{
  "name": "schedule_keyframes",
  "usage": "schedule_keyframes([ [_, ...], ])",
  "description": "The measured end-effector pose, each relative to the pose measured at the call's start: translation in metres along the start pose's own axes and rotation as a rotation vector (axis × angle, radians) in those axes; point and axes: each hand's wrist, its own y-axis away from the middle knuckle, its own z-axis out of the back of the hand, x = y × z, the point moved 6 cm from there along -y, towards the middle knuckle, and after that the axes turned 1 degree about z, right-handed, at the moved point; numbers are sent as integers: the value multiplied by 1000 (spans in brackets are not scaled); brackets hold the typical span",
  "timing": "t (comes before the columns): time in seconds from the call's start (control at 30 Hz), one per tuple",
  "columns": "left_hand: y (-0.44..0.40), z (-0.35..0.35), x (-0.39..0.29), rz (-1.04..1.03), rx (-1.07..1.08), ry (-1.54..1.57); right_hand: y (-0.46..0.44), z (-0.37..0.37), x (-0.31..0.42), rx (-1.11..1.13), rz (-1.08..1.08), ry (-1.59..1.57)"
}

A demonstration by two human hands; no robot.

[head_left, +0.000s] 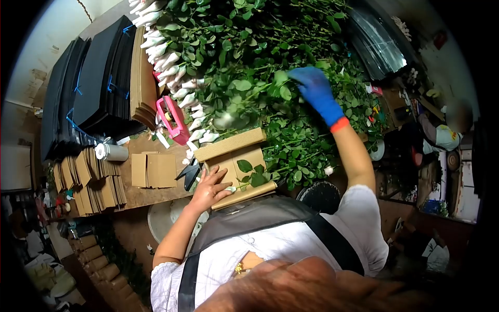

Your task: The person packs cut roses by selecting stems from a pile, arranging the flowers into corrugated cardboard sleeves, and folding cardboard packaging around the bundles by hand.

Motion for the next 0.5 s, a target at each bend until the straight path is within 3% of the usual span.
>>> schedule_keyframes([
  [0.07,2,-2,-1,-12,-3,-31,16,61,18,-269,18,-2],
  [0.2,0,0,-1,-2,-35,21,77,68,69,7,15,-118],
  [0.27,0,1,7,156,-64,202,112,35,83,120,-18,-335],
  [0.3,1,0,10,222,-84,300,132,16,85,214,-44,-302],
  [0.33,0,5,7,136,-189,235,151,-2,86,307,-71,-272],
  [0.43,1,4,6,120,-151,226,194,-52,85,601,-133,-5],
  [0.5,0,1,5,87,-134,156,190,-49,89,591,-36,-80],
])
